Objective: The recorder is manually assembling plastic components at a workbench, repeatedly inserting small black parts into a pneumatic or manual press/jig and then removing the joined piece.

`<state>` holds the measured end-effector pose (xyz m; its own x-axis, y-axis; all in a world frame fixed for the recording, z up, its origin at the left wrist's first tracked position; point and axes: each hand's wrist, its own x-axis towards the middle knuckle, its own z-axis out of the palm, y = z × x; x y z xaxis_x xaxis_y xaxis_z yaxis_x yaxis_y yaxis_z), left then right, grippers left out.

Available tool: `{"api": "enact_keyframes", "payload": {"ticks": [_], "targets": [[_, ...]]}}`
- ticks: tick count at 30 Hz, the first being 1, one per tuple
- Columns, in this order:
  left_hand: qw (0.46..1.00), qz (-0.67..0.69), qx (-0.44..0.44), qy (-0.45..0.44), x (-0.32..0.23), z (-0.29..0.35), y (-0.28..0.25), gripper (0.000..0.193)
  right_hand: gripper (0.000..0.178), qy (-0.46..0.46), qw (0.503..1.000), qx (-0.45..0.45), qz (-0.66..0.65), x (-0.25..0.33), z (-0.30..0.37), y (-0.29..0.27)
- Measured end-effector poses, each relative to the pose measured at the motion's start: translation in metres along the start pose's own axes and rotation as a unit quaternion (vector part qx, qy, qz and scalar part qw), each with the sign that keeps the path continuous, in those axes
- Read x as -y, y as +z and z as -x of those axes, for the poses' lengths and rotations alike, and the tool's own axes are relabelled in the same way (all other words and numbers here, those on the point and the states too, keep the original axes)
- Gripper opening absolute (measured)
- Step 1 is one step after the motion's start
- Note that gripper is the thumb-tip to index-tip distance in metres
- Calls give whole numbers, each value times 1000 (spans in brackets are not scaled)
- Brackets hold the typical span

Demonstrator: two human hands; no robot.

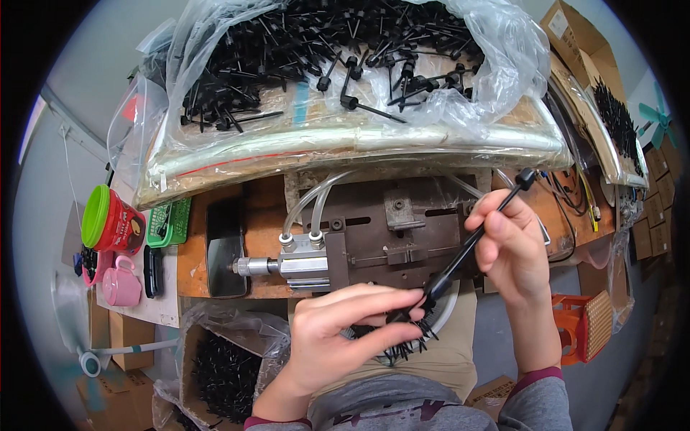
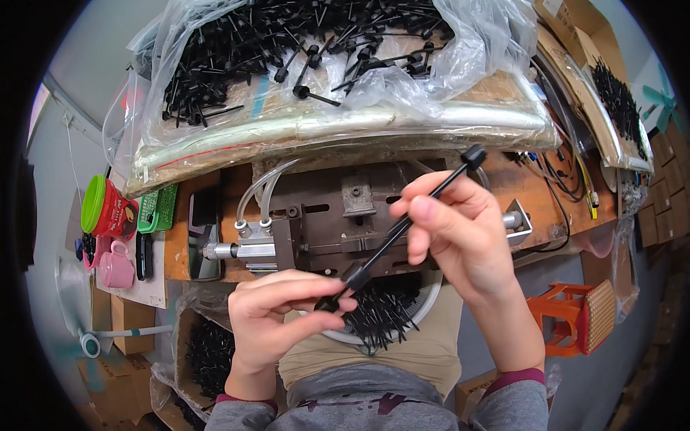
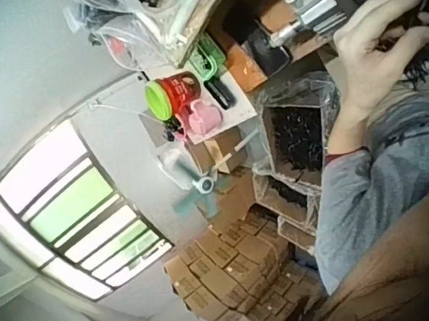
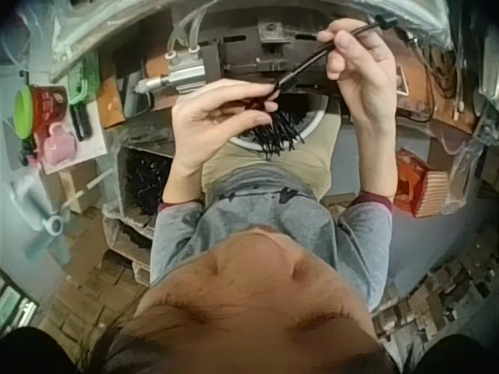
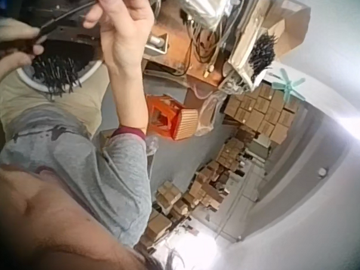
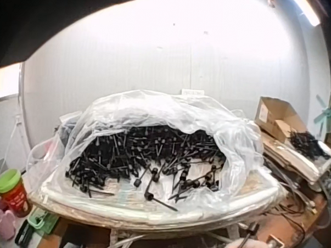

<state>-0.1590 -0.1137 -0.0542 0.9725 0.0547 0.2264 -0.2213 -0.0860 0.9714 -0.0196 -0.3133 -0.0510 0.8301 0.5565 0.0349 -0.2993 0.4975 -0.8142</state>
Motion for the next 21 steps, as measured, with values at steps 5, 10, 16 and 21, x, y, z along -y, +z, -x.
{"api": "enact_keyframes", "payload": {"ticks": [5,10,16,21], "targets": [[934,-303,-113,151,25,11,25,35,17,-60,996,-66,2,3,7,-16],[933,-338,-43,115,50,16,42,31,16,-76,994,-81,7,0,18,-18],[856,-489,-16,166,54,10,43,29,14,-77,993,-86,7,-1,26,-20],[835,-528,2,157,48,1,42,29,14,-64,994,-88,26,-2,29,-17]]}}
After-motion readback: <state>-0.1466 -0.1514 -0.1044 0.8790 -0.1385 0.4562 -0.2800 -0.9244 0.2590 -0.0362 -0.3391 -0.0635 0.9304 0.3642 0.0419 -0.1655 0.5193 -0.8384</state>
